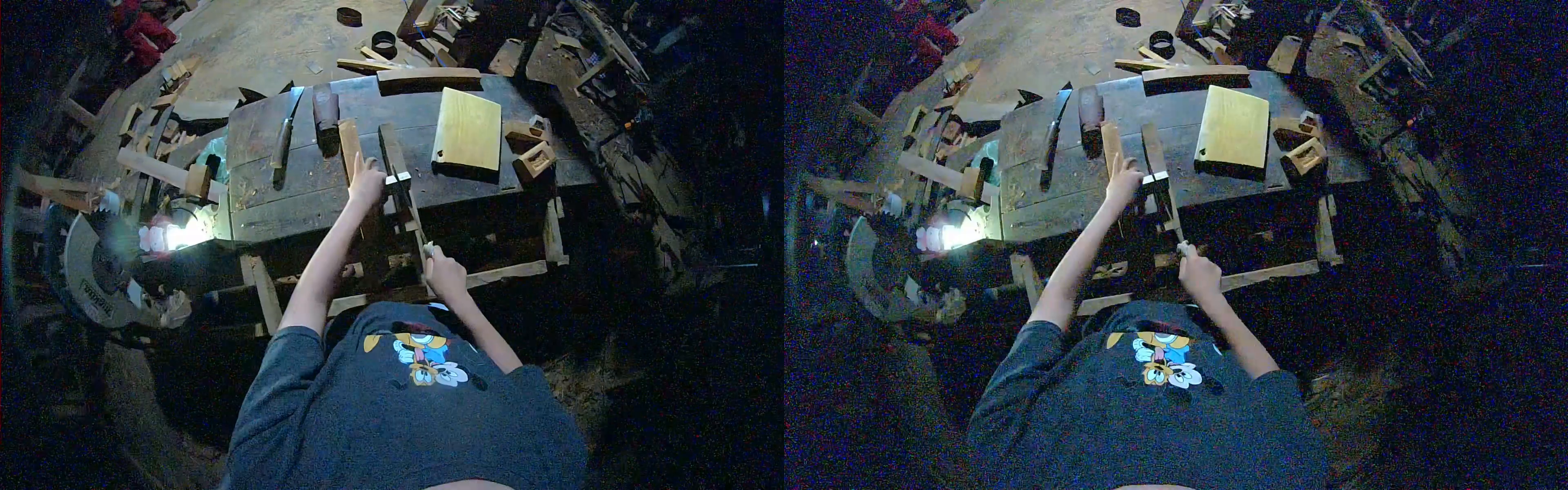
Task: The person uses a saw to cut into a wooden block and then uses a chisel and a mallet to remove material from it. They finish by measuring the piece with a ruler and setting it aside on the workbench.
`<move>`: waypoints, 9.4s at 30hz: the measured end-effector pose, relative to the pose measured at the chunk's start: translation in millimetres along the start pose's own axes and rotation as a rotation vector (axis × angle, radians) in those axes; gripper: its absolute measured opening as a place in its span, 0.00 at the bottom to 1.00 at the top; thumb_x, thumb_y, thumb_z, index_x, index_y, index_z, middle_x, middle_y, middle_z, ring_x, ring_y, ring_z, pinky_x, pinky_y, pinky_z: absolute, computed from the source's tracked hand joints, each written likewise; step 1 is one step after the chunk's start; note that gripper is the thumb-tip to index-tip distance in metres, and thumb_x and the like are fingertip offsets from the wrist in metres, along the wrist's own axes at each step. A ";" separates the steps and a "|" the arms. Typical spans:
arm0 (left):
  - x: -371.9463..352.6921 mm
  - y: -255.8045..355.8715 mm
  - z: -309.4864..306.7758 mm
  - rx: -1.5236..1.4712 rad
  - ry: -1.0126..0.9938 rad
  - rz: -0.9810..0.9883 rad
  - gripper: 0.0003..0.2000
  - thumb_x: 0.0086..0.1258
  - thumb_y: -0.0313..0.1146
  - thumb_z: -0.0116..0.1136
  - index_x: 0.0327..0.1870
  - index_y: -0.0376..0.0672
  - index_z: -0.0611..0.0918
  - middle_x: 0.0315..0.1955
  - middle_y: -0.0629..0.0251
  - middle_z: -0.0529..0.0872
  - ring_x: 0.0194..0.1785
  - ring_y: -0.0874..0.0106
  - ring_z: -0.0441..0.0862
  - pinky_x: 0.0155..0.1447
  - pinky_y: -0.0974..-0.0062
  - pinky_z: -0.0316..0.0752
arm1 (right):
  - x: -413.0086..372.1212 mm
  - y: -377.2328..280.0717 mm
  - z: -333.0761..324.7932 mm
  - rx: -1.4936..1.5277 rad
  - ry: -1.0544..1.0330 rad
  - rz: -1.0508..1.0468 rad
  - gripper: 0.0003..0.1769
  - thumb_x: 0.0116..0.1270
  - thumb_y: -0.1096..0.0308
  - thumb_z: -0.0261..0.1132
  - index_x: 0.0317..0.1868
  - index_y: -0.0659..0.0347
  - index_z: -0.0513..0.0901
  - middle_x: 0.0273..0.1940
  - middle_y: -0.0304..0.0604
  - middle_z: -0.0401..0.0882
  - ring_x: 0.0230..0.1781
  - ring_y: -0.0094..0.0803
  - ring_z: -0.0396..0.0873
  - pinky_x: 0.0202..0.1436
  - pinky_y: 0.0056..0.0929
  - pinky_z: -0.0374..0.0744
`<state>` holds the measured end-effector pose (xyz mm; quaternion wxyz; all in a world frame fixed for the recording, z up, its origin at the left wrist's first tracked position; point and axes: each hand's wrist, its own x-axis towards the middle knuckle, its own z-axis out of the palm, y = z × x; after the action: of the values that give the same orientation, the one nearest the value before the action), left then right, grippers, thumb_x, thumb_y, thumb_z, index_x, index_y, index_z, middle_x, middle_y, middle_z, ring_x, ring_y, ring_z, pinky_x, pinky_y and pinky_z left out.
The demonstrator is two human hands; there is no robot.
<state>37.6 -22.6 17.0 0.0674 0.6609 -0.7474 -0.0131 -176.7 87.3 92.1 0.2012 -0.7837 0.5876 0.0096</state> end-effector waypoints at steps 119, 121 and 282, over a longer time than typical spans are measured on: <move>8.9 -1.3 2.9 -0.061 -0.215 -0.032 0.22 0.31 0.54 0.57 0.24 0.46 0.78 0.20 0.66 0.77 0.39 0.68 0.71 0.56 0.48 0.34 | 59.6 -16.2 -2.6 0.126 0.063 -0.076 0.11 0.53 0.65 0.44 0.30 0.62 0.69 0.21 0.55 0.72 0.22 0.48 0.72 0.24 0.41 0.71; 15.9 -6.7 13.3 -0.140 -0.377 -0.054 0.22 0.30 0.54 0.58 0.25 0.46 0.78 0.22 0.66 0.78 0.39 0.66 0.71 0.55 0.46 0.36 | 26.0 6.0 1.1 0.073 0.043 -0.069 0.12 0.53 0.63 0.45 0.33 0.60 0.67 0.19 0.55 0.72 0.20 0.48 0.72 0.25 0.43 0.71; -2.5 18.1 -14.6 0.039 -0.041 -0.156 0.20 0.30 0.36 0.64 0.26 0.42 0.70 0.23 0.62 0.76 0.37 0.67 0.71 0.41 0.73 0.64 | -39.1 24.2 -26.4 0.927 0.236 0.269 0.15 0.56 0.59 0.49 0.32 0.65 0.67 0.28 0.52 0.72 0.33 0.43 0.71 0.32 0.34 0.68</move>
<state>21.7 -16.8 33.3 0.0380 0.7177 -0.6950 -0.0176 -217.0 109.0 118.9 0.4576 -0.5247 0.6448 -0.3156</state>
